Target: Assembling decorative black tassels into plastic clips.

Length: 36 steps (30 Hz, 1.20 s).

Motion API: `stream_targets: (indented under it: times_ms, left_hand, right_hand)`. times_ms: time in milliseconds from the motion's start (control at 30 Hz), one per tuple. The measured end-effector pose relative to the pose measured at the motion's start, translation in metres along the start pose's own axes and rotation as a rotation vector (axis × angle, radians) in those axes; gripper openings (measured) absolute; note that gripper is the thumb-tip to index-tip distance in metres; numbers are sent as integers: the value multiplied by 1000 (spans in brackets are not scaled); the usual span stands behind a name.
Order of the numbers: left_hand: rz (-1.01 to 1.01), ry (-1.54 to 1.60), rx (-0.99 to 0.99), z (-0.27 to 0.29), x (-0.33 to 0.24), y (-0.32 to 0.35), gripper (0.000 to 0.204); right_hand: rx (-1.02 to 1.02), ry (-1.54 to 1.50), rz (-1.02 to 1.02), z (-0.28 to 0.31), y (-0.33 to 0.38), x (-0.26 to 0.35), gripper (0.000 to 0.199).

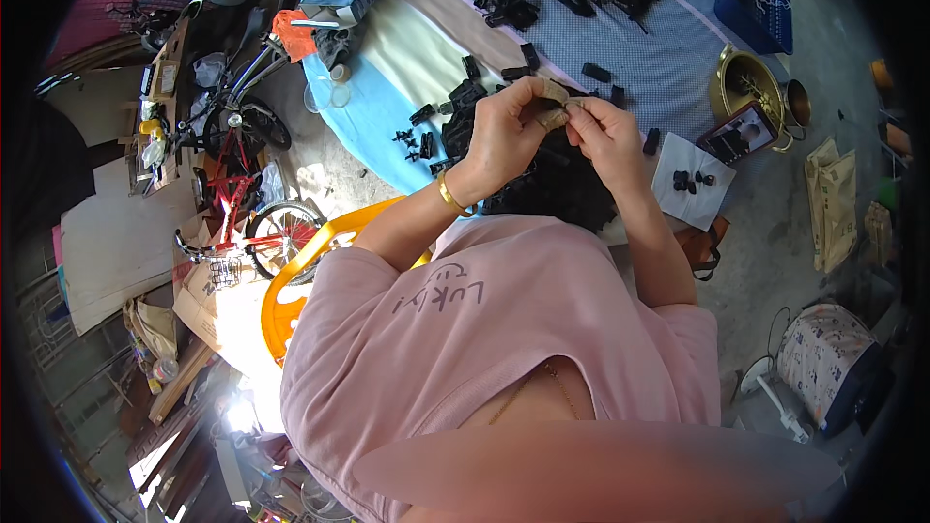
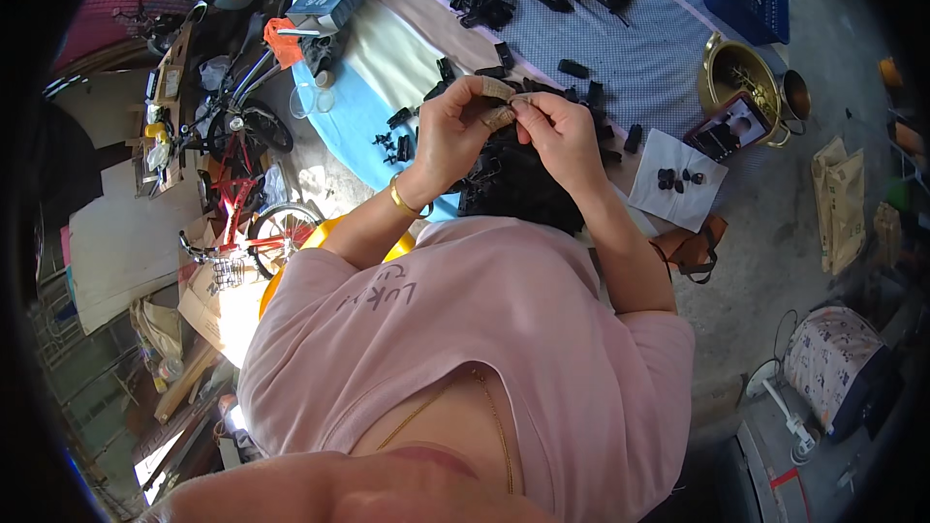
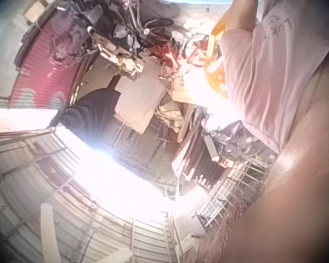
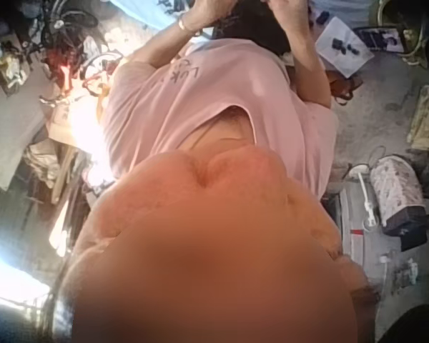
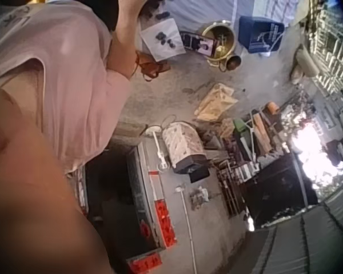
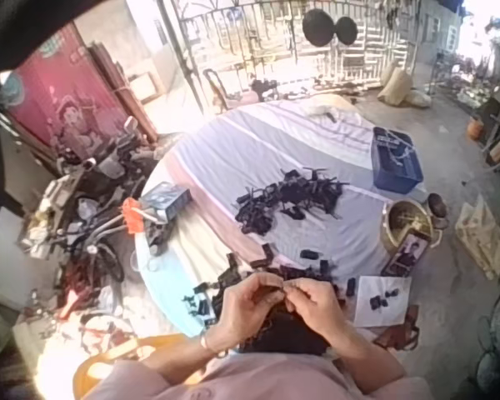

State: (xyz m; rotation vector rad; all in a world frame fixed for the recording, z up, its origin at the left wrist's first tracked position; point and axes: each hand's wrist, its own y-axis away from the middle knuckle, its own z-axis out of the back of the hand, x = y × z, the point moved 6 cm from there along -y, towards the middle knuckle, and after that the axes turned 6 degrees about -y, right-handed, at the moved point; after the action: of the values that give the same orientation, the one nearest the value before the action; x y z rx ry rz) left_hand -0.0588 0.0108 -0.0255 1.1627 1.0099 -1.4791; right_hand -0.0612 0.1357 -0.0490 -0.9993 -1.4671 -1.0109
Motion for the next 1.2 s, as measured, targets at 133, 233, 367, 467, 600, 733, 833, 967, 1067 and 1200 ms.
stream_targets:
  times_ms: [133,233,367,467,600,733,833,967,1067,1200]
  left_hand:
    - [-98,-240,-92,8,8,1,25]
    - [-194,-483,-79,17,10,-2,33]
    - [12,-541,52,18,25,-1,57]
    - [-62,-619,194,8,24,5,47]
    - [-224,-543,240,4,20,4,32]
    - [151,-42,33,30,56,-4,26]
    - [362,410,30,40,72,-21,42]
    - [501,942,345,12,77,-39,46]
    - [484,1073,460,-5,71,-39,44]
    - [497,1072,510,-9,64,-27,40]
  right_hand:
    - [14,-106,-158,-2,-12,-18,18]
    - [159,3,-253,8,-42,-33,22]
    - [-6,299,27,61,-120,-70,30]
    - [-285,956,52,79,-164,-85,32]
    - [-342,1185,12,86,-192,-113,32]
    - [-235,1148,211,74,-185,-104,27]
    - [-240,864,388,52,-139,-50,24]
    - [-178,604,540,20,-78,-7,22]
    - [-235,648,681,16,-45,3,17]
    - [-97,787,779,6,-17,26,17]
